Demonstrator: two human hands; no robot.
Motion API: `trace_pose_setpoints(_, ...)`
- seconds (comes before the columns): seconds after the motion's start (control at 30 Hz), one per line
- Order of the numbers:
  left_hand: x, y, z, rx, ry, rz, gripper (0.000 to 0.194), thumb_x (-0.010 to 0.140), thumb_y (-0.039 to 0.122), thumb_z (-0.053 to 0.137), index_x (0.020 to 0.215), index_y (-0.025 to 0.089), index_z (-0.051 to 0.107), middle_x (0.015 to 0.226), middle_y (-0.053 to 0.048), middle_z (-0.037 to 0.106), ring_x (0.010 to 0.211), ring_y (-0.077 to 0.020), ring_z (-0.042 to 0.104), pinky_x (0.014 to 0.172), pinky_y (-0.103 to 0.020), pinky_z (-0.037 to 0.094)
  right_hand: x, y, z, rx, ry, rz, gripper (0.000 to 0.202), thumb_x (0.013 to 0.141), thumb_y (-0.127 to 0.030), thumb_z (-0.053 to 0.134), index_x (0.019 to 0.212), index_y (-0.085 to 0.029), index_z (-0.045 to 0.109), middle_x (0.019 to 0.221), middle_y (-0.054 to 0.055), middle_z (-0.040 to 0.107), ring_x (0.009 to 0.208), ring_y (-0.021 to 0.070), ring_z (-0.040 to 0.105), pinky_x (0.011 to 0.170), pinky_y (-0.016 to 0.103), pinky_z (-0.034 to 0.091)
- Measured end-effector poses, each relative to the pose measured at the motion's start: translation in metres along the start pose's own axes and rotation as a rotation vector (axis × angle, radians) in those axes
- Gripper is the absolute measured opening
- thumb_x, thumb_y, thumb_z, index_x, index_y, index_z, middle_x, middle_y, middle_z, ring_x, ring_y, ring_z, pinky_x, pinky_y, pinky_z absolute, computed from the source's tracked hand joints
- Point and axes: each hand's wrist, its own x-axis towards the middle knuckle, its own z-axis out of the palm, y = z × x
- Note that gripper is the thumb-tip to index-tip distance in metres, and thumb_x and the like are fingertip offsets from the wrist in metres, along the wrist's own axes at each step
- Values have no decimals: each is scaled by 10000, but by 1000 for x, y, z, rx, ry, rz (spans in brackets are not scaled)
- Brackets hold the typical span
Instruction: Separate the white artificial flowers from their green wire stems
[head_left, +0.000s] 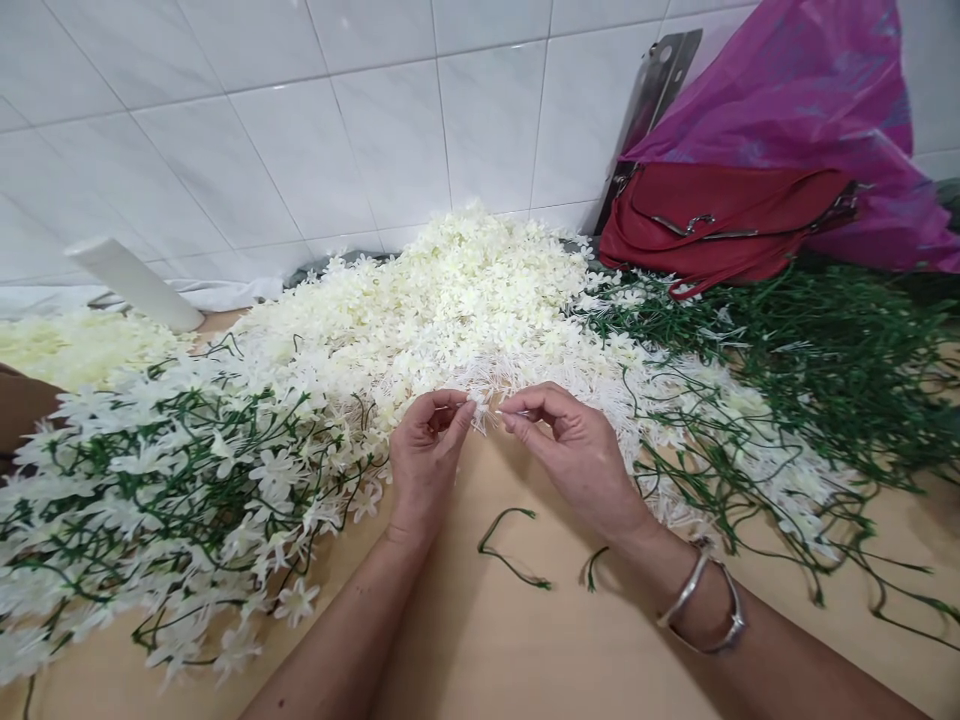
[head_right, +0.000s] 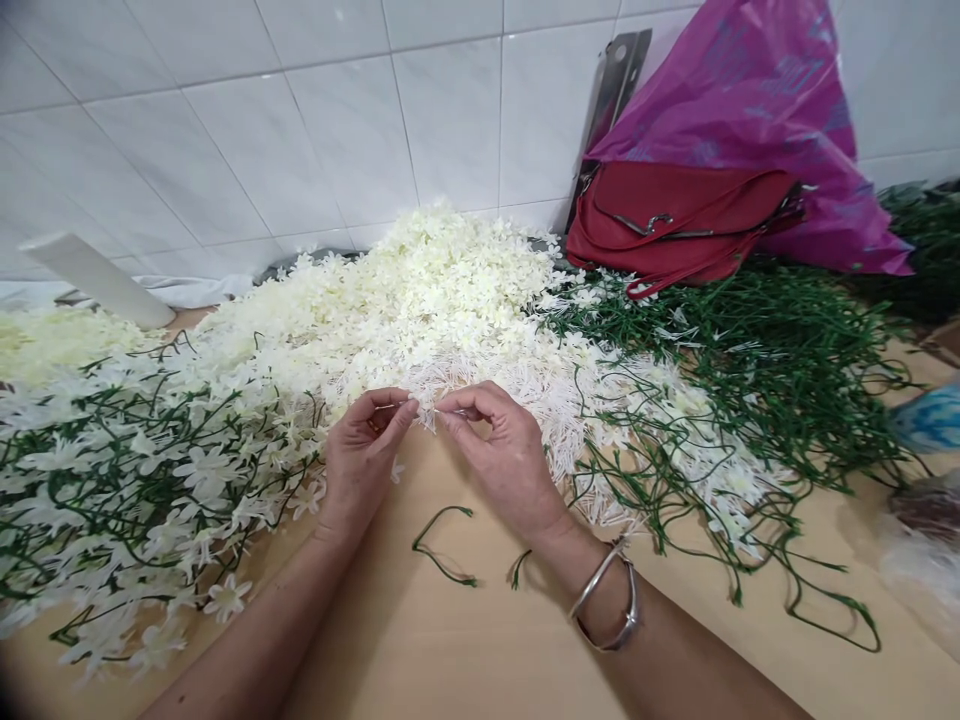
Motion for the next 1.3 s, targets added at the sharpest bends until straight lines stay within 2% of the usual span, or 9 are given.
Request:
trace_pose_setpoints(0.17, -2, 3, 1, 36, -28, -41, 199, 853, 374, 798, 920, 191, 761, 866, -27, 769, 767, -144, 697, 713, -245, 549, -2, -2, 4, -12, 30, 34, 23, 869, -254, 724, 882, -237, 716, 863, 25, 728, 839, 196, 652, 823, 356, 506)
trace_pose_setpoints(0.3, -4, 5, 4, 49, -62, -52, 195, 831, 370, 808, 888, 185, 785, 826, -32, 787, 739, -157, 709, 702, -260, 563, -1, 0, 5, -23, 73, 53, 70, 842, -268, 737, 839, -237, 674, 815, 13, 708, 788, 188, 633, 774, 336, 503)
trace_pose_setpoints(0.47, -5, 8, 7, 26, -122, -76, 196, 820, 366, 814, 881, 181, 803, 835, -44, 806, 743, -160, 721, 701, -256, 564, -1, 0, 4, -82, 92, 67, 34, 852, -233, 710, 849, -236, 677, 836, 15, 722, 816, 194, 660, 799, 334, 515)
trace_pose_setpoints(0.73, -9, 12, 7, 27, -180, -60, 169, 852, 362, 805, 904, 201, 804, 861, -42, 808, 794, -183, 742, 773, -292, 584, -4, -3, 4, -274, 100, -2, 102, 869, -177, 673, 809, -253, 639, 782, 2, 700, 767, 201, 648, 767, 355, 502)
trace_pose_setpoints(0.87, -9, 12, 7, 16, -140, 44, 139, 871, 348, 791, 881, 210, 798, 902, -50, 780, 860, -182, 718, 789, -284, 575, -5, 3, 4, -134, 86, 53, 84, 870, -247, 730, 925, -256, 667, 843, 11, 742, 818, 208, 697, 794, 353, 536)
trace_pose_setpoints(0.97, -9, 11, 8, -92, -144, -22, 165, 852, 363, 813, 899, 206, 798, 899, -46, 783, 848, -175, 712, 783, -277, 577, -5, 4, 3, -44, 70, 101, 147, 867, -284, 761, 989, -253, 685, 884, 23, 777, 862, 219, 729, 838, 364, 554)
trace_pose_setpoints(1.07, -9, 13, 9, -167, -128, -106, 214, 816, 381, 843, 912, 193, 804, 879, -41, 798, 823, -167, 716, 780, -271, 583, -5, 2, 3, -64, 43, 73, 124, 882, -283, 755, 994, -261, 708, 923, 21, 792, 894, 221, 743, 890, 380, 547)
trace_pose_setpoints(1.17, -9, 16, 10, -190, -127, -129, 224, 812, 389, 842, 898, 186, 803, 875, -38, 799, 834, -161, 717, 811, -269, 583, -5, 0, 3, -110, 31, 36, 91, 888, -275, 750, 976, -271, 723, 937, 14, 792, 900, 220, 743, 915, 392, 535)
trace_pose_setpoints(1.3, -9, 17, 10, -159, -129, -118, 204, 826, 374, 830, 881, 181, 792, 847, -33, 785, 806, -152, 701, 774, -254, 569, -3, 1, 2, -49, 51, 98, 96, 881, -286, 755, 966, -259, 720, 877, 12, 784, 875, 218, 737, 884, 375, 537)
